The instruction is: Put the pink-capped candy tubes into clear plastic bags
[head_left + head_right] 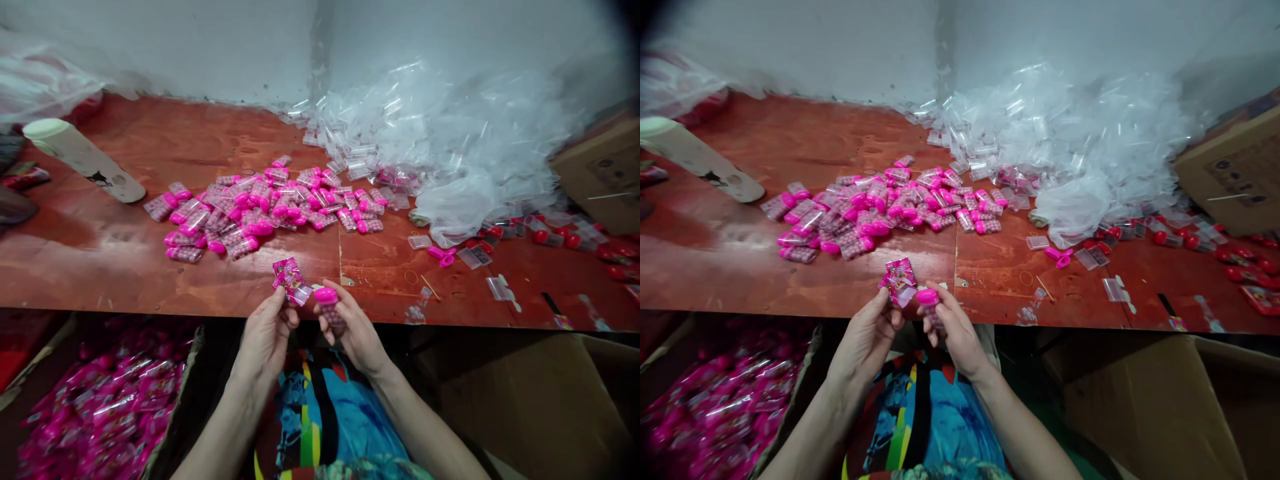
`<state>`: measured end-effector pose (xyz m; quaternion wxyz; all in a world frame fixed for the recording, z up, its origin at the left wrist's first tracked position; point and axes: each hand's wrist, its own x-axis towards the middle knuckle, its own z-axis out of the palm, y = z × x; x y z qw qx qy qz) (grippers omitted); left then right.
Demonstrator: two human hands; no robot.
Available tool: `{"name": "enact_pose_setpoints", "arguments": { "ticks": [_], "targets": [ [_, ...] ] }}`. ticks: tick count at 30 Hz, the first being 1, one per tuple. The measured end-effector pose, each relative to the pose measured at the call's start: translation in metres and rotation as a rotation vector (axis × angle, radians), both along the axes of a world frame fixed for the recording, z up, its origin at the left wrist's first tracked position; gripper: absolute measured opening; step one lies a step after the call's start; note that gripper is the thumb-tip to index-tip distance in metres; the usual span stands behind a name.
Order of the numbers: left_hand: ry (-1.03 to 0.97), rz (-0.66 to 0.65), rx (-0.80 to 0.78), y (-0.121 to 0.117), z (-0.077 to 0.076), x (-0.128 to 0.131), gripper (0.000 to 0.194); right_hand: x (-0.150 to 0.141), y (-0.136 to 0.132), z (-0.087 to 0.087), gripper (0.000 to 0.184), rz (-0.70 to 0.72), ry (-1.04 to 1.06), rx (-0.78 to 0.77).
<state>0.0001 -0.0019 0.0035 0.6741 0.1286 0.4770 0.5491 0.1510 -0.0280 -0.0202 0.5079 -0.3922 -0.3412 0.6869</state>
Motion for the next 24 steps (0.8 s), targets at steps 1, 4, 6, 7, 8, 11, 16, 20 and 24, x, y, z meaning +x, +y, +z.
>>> {"name": "enact_pose_setpoints", "arguments": {
  "ticks": [1,4,6,7,8,11,16,20,24],
  "targets": [
    [-0.010,0.004,-0.008,0.000,0.000,0.000,0.025,-0.001,0.001,0.000,0.040,-0.013,0.006,-0.005],
    [-0.029,0.015,-0.027,0.000,-0.003,0.002,0.024,-0.004,0.001,0.002,0.042,-0.050,-0.152,0.050],
    [-0.035,0.020,-0.031,0.000,-0.006,0.004,0.024,-0.008,0.000,0.003,0.042,-0.095,-0.290,0.105],
    [-0.038,0.020,-0.031,0.000,-0.007,0.004,0.025,-0.009,0.000,0.003,0.042,-0.124,-0.348,0.127],
    [-0.039,0.017,-0.030,0.000,-0.007,0.005,0.025,-0.010,-0.001,0.002,0.041,-0.151,-0.401,0.146],
    [-0.022,-0.004,-0.016,-0.003,-0.007,0.008,0.027,-0.011,-0.002,-0.002,0.042,-0.199,-0.548,0.179],
    [0.093,0.026,-0.013,-0.007,-0.006,0.015,0.031,-0.008,-0.006,0.002,0.045,-0.188,-0.707,0.275],
    [0.183,0.081,0.004,-0.009,-0.006,0.018,0.031,-0.007,-0.010,0.009,0.044,-0.162,-0.776,0.364],
    [0.239,0.072,0.029,-0.010,-0.007,0.019,0.031,-0.007,-0.010,0.008,0.044,-0.170,-0.806,0.373]
  ]
}}
